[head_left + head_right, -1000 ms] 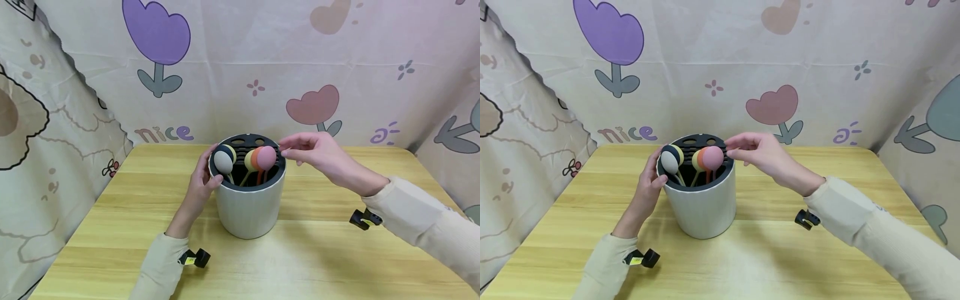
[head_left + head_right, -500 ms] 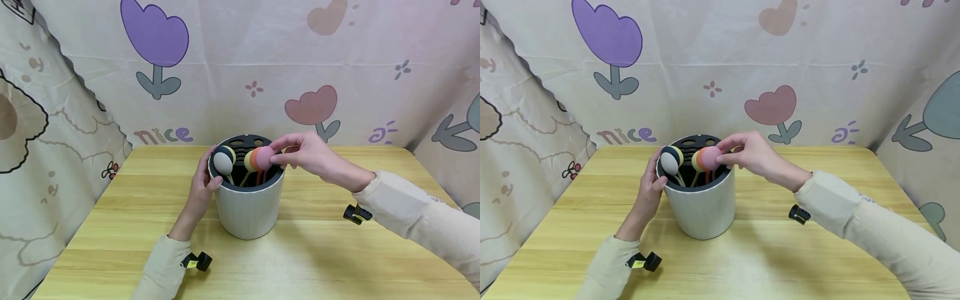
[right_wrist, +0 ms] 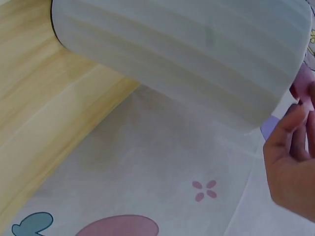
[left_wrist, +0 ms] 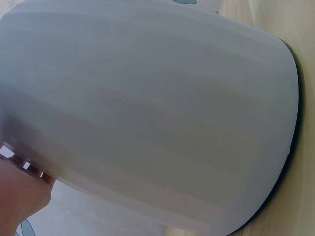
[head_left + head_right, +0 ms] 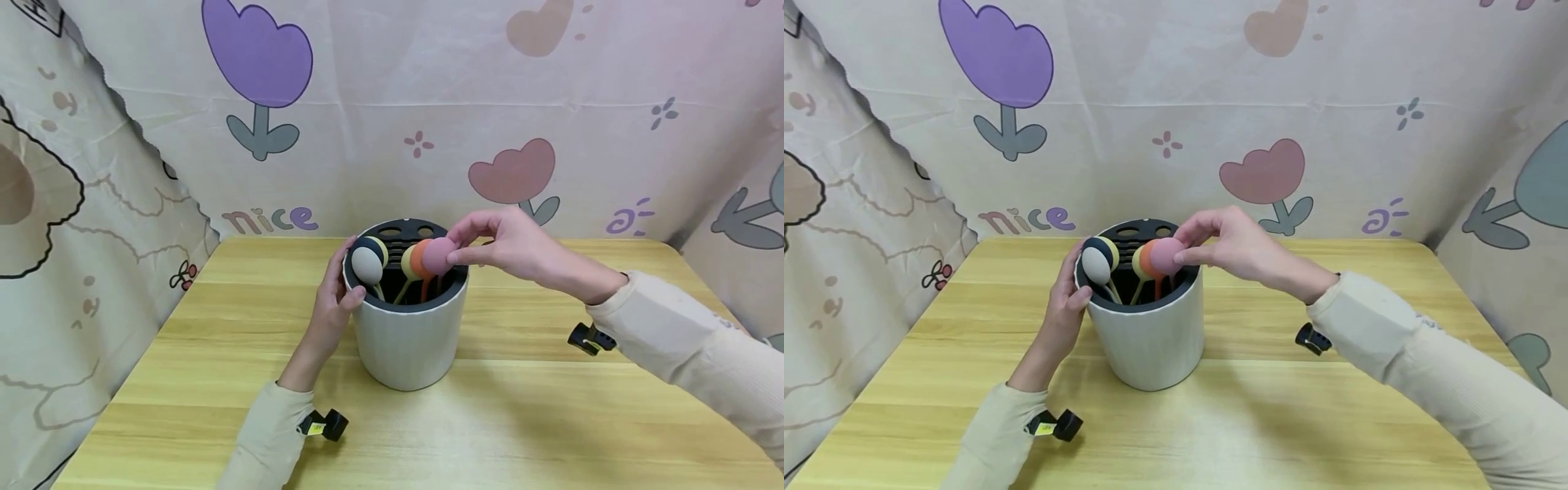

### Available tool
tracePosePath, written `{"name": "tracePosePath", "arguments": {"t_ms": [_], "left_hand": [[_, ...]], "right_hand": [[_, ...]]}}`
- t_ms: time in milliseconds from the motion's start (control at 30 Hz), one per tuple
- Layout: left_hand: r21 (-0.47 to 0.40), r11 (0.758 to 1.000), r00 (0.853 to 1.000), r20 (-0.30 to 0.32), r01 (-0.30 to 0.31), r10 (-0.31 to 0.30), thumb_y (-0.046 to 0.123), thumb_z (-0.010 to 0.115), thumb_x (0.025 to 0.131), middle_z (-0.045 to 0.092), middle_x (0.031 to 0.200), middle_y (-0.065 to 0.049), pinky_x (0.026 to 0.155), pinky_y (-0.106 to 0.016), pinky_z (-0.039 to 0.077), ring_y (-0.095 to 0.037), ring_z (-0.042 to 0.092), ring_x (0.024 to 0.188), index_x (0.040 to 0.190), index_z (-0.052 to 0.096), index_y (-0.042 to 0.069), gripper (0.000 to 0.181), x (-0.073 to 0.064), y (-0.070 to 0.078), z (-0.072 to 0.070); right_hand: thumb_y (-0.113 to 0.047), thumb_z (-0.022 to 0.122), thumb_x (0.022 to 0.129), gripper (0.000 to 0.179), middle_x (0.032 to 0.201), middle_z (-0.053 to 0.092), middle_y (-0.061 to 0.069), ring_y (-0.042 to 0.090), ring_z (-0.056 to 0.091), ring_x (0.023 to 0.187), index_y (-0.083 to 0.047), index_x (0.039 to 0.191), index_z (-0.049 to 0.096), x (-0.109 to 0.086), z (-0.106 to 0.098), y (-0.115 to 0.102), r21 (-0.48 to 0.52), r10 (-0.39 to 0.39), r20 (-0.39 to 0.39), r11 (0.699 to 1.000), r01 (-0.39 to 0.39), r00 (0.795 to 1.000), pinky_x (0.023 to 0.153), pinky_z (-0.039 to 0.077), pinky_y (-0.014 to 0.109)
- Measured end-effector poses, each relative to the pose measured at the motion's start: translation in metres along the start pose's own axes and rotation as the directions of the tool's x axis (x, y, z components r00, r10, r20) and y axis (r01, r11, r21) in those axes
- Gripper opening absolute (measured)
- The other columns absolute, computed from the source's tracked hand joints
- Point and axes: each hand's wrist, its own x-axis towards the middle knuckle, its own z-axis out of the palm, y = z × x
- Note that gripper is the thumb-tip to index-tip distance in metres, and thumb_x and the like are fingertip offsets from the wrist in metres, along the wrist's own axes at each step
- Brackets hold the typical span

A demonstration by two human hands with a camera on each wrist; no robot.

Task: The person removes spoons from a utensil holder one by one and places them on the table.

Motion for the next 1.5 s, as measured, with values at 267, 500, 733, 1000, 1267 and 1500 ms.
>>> {"name": "tracePosePath", "arguments": {"t_ms": [267,500,733,1000,1267,1500], "left_hand": [[0.007,1.000,1.000,0.006,-0.006,0.006,0.033,0.050,0.081,0.031,0.150,-0.017,0.108,-0.050,0.029,-0.033,0.040,0.128,0.150,0.028,0.007,0.077,0.002,0.000,0.002],[0.013,1.000,1.000,0.007,-0.008,0.007,0.034,0.050,0.081,0.032,0.149,-0.017,0.108,-0.051,0.029,-0.033,0.040,0.127,0.150,0.028,0.007,0.077,0.002,0.001,0.003],[0.022,1.000,1.000,0.002,-0.009,0.009,0.037,0.051,0.081,0.033,0.148,-0.017,0.106,-0.051,0.031,-0.034,0.042,0.126,0.150,0.028,0.007,0.078,0.003,0.003,0.003],[0.021,1.000,1.000,-0.001,-0.009,0.009,0.035,0.049,0.081,0.033,0.148,-0.018,0.107,-0.051,0.031,-0.034,0.041,0.127,0.150,0.028,0.007,0.077,0.003,0.003,0.001],[0.019,1.000,1.000,-0.004,-0.001,0.001,0.034,0.048,0.080,0.033,0.147,-0.018,0.106,-0.051,0.031,-0.034,0.042,0.126,0.150,0.027,0.007,0.077,0.003,0.002,0.003],[0.014,1.000,1.000,-0.006,-0.002,0.002,0.035,0.049,0.081,0.033,0.148,-0.018,0.107,-0.051,0.030,-0.034,0.041,0.127,0.150,0.027,0.007,0.078,0.000,0.001,0.002]], "right_hand": [[-0.004,0.071,0.084,0.017,0.085,0.069,0.006,0.022,0.063,0.070,0.001,0.099,0.065,0.004,-0.005,0.000,0.059,-0.052,0.105,0.997,0.046,0.993,0.066,0.053,0.032],[-0.005,0.070,0.086,0.018,0.085,0.069,0.008,0.022,0.061,0.069,0.003,0.101,0.065,0.005,-0.010,-0.007,0.106,-0.074,0.056,0.992,0.068,0.996,0.065,0.052,0.032],[-0.004,0.069,0.086,0.021,0.087,0.072,0.004,0.019,0.060,0.067,0.003,0.105,0.065,0.003,-0.018,-0.017,0.155,-0.118,-0.042,0.980,0.123,0.992,0.061,0.051,0.029],[-0.007,0.070,0.086,0.026,0.089,0.072,0.006,0.018,0.058,0.061,-0.005,0.112,0.068,0.004,-0.031,-0.031,0.168,-0.164,-0.158,0.967,0.190,0.974,0.057,0.044,0.025],[0.004,0.070,0.083,0.035,0.094,0.070,0.015,0.020,0.061,0.069,-0.003,0.117,0.068,0.004,-0.044,-0.037,0.427,-0.185,-0.242,0.861,0.276,0.952,0.062,0.053,0.024],[0.009,0.068,0.082,0.038,0.102,0.068,0.019,0.025,0.060,0.082,0.005,0.120,0.065,0.008,-0.051,-0.033,0.516,-0.212,-0.317,0.779,0.356,0.924,0.064,0.053,0.023]]}}
